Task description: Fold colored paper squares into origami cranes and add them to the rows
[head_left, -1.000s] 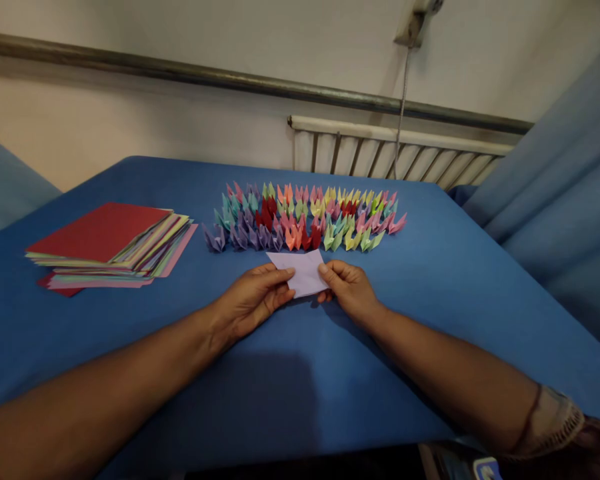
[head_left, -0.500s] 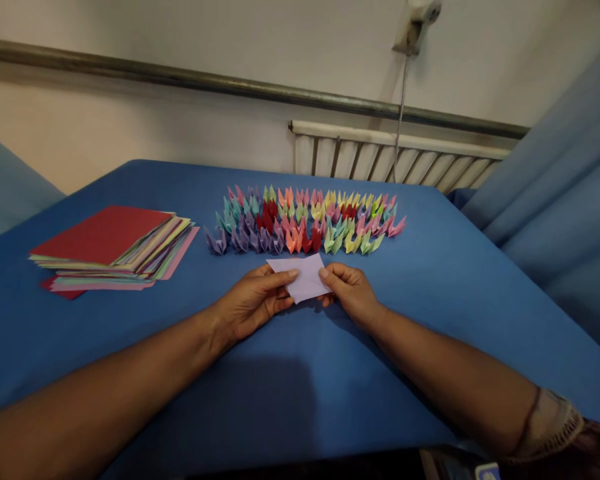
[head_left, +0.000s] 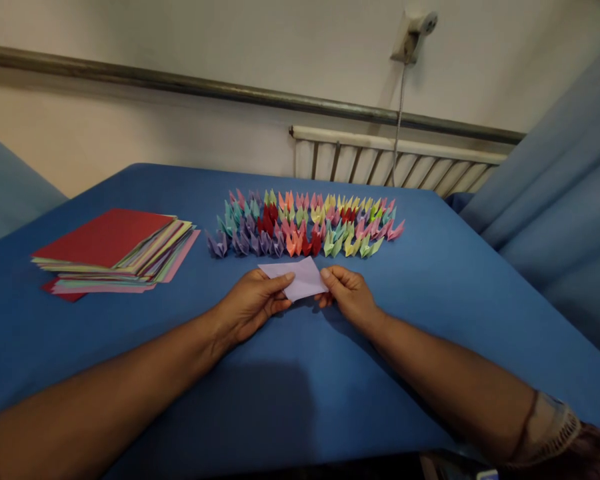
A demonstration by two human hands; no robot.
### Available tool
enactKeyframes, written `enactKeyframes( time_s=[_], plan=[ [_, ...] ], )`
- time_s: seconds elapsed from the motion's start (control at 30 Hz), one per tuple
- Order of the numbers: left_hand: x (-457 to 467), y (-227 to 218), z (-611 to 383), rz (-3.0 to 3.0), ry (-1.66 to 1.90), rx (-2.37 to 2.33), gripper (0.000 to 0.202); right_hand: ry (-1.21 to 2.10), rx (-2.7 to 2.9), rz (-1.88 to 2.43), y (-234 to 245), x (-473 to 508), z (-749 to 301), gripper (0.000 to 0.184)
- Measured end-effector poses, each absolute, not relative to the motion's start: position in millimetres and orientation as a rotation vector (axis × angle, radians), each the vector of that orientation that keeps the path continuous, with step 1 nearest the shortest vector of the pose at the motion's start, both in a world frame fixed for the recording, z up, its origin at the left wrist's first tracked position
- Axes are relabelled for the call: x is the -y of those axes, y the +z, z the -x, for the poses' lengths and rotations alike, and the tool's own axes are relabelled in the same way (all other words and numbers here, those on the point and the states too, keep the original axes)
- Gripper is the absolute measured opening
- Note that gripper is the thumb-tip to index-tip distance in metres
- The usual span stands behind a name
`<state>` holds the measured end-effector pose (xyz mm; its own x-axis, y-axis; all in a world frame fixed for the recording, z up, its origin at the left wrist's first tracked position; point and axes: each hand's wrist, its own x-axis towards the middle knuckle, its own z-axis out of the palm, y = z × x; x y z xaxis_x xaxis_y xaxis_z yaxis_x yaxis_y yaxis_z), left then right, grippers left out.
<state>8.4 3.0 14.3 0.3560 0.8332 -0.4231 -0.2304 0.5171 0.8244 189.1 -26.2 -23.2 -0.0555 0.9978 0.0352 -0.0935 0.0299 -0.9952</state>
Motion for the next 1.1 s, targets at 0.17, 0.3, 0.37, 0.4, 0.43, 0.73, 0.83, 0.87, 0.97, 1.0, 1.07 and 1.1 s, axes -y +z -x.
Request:
enactKeyframes(
  time_s=[0.17, 0.3, 0.37, 0.4, 0.43, 0.73, 0.83, 0.87, 0.97, 1.0, 1.07, 1.1],
  plan=[
    [-8.2, 18.1, -7.9, -0.639, 0.851, -0.977, 0.011, 1.316, 1.156, 1.025, -21.7, 26.6, -192.1, 0.042],
    [-10.6, 15.8, -6.7, -0.626, 0.866, -0.938, 0.011, 1.310, 1.201, 0.999, -21.5, 27.4, -193.4, 0.029],
    [-11.2, 14.1, -6.2, -0.615, 0.869, -0.936, 0.009, 1.321, 1.214, 0.994, -21.3, 27.8, -193.8, 0.025],
    [-11.5, 13.4, -6.0, -0.609, 0.870, -0.940, 0.009, 1.326, 1.218, 0.990, -21.1, 28.1, -194.0, 0.024],
    [-11.7, 13.0, -5.9, -0.604, 0.872, -0.946, 0.008, 1.328, 1.220, 0.985, -20.8, 28.4, -194.2, 0.024],
    [-13.8, 11.6, -5.3, -0.626, 0.875, -0.955, 0.008, 1.341, 1.226, 0.980, -19.1, 28.2, -192.2, 0.020],
    [-14.1, 10.0, -4.9, -0.633, 0.864, -0.952, 0.008, 1.338, 1.223, 0.996, -20.4, 27.5, -191.4, 0.020],
    [-14.0, 9.8, -4.8, -0.638, 0.861, -0.952, 0.008, 1.335, 1.224, 0.999, -20.9, 27.3, -191.2, 0.020],
    [-12.2, 9.9, -5.0, -0.665, 0.868, -0.943, 0.008, 1.327, 1.233, 1.011, -22.3, 26.9, -191.4, 0.020],
    [-11.3, 10.2, -5.1, -0.680, 0.871, -0.936, 0.008, 1.329, 1.235, 1.015, -22.8, 26.6, -191.5, 0.020],
    [-9.6, 11.0, -5.4, -0.706, 0.875, -0.918, 0.008, 1.333, 1.231, 1.021, -23.7, 25.8, -191.7, 0.020],
    [-9.1, 11.4, -5.5, -0.714, 0.877, -0.909, 0.008, 1.335, 1.227, 1.022, -24.1, 25.4, -191.8, 0.021]
  ],
)
